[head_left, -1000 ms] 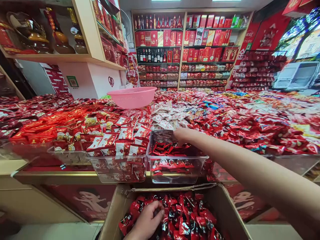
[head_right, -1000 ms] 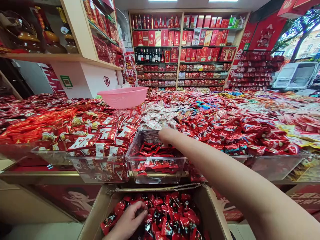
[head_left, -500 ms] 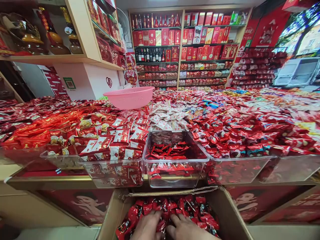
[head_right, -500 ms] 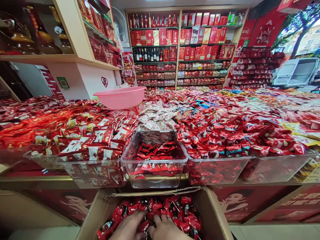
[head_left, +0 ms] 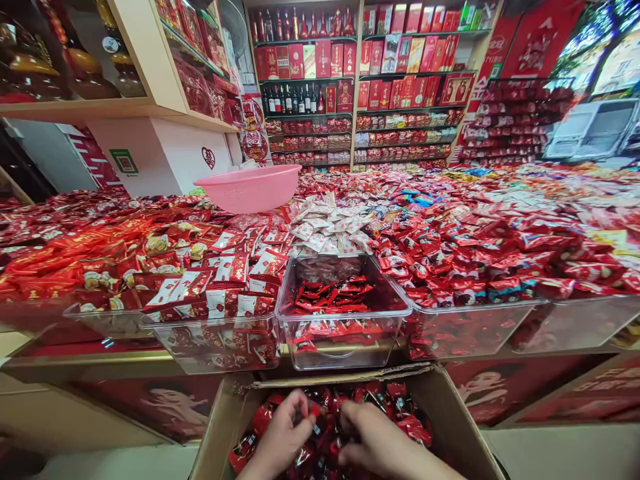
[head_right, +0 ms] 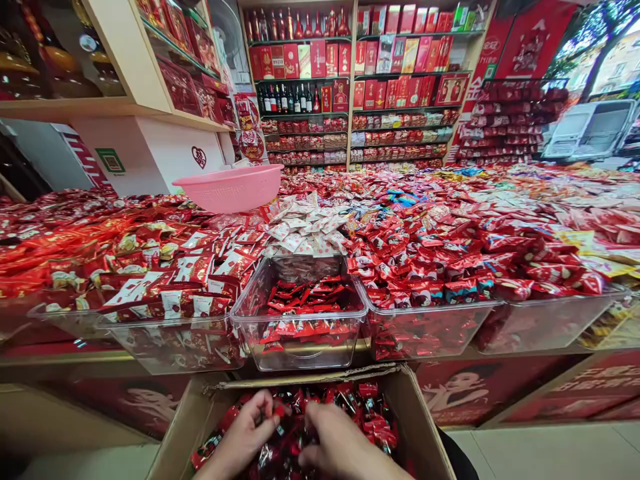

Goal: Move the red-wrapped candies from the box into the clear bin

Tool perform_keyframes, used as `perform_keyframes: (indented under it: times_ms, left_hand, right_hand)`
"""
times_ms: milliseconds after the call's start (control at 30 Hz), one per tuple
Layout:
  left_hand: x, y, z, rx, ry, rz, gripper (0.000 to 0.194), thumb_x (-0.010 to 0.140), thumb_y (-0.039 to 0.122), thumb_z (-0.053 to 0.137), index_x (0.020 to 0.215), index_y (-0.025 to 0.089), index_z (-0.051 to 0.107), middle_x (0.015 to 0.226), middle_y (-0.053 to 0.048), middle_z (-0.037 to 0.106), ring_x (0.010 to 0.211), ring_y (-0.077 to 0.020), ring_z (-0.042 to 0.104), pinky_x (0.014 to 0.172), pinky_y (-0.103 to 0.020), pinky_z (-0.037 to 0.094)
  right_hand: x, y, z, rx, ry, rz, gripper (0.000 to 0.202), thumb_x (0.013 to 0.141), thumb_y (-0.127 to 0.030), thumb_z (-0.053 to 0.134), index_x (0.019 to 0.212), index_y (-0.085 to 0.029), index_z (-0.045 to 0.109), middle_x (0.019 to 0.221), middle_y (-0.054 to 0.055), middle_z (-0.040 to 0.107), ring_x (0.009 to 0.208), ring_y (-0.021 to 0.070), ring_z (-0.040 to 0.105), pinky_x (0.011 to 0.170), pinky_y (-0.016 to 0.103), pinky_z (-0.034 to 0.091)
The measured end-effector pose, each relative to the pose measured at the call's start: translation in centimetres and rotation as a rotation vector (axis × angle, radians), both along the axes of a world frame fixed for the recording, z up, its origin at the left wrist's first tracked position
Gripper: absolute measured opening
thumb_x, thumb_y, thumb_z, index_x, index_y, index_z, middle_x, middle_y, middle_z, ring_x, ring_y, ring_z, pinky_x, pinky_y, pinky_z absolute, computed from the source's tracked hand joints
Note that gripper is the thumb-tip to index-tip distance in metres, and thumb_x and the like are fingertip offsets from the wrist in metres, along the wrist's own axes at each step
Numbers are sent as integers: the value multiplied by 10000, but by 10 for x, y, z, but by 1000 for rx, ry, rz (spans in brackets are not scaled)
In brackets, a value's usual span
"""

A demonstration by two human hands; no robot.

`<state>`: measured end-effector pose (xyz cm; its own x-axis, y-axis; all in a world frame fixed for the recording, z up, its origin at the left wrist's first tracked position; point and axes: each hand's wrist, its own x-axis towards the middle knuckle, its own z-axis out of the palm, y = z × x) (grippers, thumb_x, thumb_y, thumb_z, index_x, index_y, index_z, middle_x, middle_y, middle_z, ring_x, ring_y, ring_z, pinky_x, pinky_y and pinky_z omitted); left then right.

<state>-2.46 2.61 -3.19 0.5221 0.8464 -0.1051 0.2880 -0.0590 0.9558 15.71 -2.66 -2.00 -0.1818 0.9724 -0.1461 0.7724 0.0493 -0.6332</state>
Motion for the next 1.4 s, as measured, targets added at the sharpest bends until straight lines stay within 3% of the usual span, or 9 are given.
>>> perform_keyframes:
  times_ms: [133, 300, 433, 600, 833, 1000, 1133, 1233, 1400]
  left_hand:
    - [8, -6, 5, -214, -139, 35, 112, 743, 266, 419, 826, 193, 440, 632, 38, 520, 585, -110, 503, 584, -231, 407]
    - [16, -19, 5, -346, -126, -73, 329, 765, 470, 349, 881, 182, 459, 491, 61, 457, 388, -82, 421, 373, -193, 362]
    - [17, -19, 1, -323, -140, -61, 223, 723, 399, 487, 714, 176, 472, 507, 65, 476, 399, -54, 405, 391, -162, 352]
    - [18, -17, 2, -324, -159, -53, 206, 748, 389, 450, 709, 186, 449, 508, 66, 487, 408, -62, 413, 385, -168, 369]
    - [18, -22, 12, -364, -277, -146, 184, 669, 250, 592, 763, 181, 450, 729, 18, 610, 693, -110, 570, 688, -241, 425]
    - [15, -21, 11, -408, -190, -170, 189, 684, 275, 559, 801, 192, 435, 766, -13, 621, 747, -157, 580, 431, -158, 371]
    - [16, -19, -5, -309, -111, -56, 152, 659, 216, 562, 749, 173, 449, 673, 12, 603, 652, -120, 560, 540, -191, 376]
    - [17, -17, -15, -264, -33, 13, 113, 634, 175, 549, 680, 163, 446, 558, 48, 543, 505, -82, 473, 496, -190, 324]
    - [15, -15, -18, -253, -32, -23, 158, 625, 229, 570, 602, 163, 428, 522, 69, 452, 495, -74, 406, 485, -186, 297]
  right_hand:
    - [2, 4, 5, -70, 358, -185, 336, 551, -382, 635, 712, -184, 418, 562, -44, 499, 529, 100, 463, 460, 190, 326]
    - [-3, 3, 3, -358, 829, -171, 320, 671, -440, 510, 811, -183, 381, 531, -48, 515, 454, 93, 499, 428, 200, 372]
    - [-3, 1, 3, -394, 937, -231, 338, 657, -492, 504, 723, -172, 415, 519, -63, 465, 550, 128, 567, 438, 197, 381]
    - [-4, 1, 3, -402, 957, -281, 353, 658, -511, 497, 695, -171, 410, 477, -72, 457, 535, 127, 568, 420, 182, 354]
    - [-7, 1, -5, -327, 892, -245, 320, 681, -478, 490, 737, -167, 445, 526, -35, 533, 480, 104, 530, 421, 196, 370]
    - [-4, 6, -8, -367, 790, -205, 292, 751, -461, 387, 816, -180, 431, 566, -7, 563, 465, 111, 518, 424, 208, 367]
    - [-3, 0, 0, -37, 196, -247, 194, 768, -350, 392, 800, -174, 467, 692, 45, 562, 625, 163, 539, 548, 261, 382]
    - [-8, -9, 6, 226, -170, -223, 101, 754, -237, 408, 796, -178, 479, 837, 69, 524, 790, 196, 495, 656, 288, 356]
    - [-18, -17, -2, 120, 27, 10, 274, 610, -289, 589, 833, -193, 463, 874, 27, 481, 754, 151, 473, 620, 219, 360]
